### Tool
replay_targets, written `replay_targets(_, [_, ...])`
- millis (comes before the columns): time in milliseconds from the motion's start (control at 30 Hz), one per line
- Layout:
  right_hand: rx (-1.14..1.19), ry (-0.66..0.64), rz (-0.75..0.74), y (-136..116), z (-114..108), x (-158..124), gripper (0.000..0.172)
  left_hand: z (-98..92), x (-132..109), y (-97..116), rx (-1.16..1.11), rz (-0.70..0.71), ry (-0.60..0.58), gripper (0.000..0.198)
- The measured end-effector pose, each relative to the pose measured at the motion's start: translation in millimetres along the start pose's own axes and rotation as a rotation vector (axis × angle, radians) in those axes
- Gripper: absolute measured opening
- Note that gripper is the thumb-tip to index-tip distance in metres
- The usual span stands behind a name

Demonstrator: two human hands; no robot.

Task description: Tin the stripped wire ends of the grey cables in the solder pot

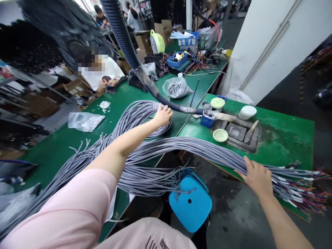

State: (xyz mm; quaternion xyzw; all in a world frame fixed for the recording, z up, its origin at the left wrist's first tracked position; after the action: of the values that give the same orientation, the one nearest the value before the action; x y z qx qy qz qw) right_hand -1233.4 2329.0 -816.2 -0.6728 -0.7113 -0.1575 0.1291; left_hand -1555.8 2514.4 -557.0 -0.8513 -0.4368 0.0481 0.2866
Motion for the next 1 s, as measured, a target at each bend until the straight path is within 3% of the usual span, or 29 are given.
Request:
replay_targets(100, [-0.005, 0.016, 0.016, 1, 2, -1, 0.066, 13.4, -4, -25, 0.064, -0.003, -0.005, 0.055])
replay_targets(233, [-0.011, 0.038, 0.045, 2, 4, 0, 0.067, 13.0, -15, -39, -0.006, 0.044, 0.094, 0.059])
replay_targets(400, [-0.01, 0.041, 0.046, 4, 9, 0, 0.068, 17.8, -12, -65, -0.098, 0.019, 0.117, 0.061])
replay_targets(733, [-0.014, 0.042, 0.05, 5, 5, 0, 0.064, 21.1, -18, -97, -0.341, -0.01, 0.156, 0.061])
replay_targets(1000, [0.037, -0.016, 0.089, 5, 7, -1, 0.066, 43.6, -1, -158, -0.474, -0.12, 0.141, 0.055])
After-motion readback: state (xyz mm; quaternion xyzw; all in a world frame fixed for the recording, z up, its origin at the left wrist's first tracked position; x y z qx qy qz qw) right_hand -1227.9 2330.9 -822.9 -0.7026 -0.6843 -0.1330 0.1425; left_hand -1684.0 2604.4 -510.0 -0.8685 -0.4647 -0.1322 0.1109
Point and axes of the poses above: each hand's wrist, its own x-axis towards the middle knuckle, its own z-axis out of the palm, y = z × x, the point moved 8 cm from there along x, towards the middle knuckle, and after that the axes turned 5 degrees about -z, right-handed, at the moved point
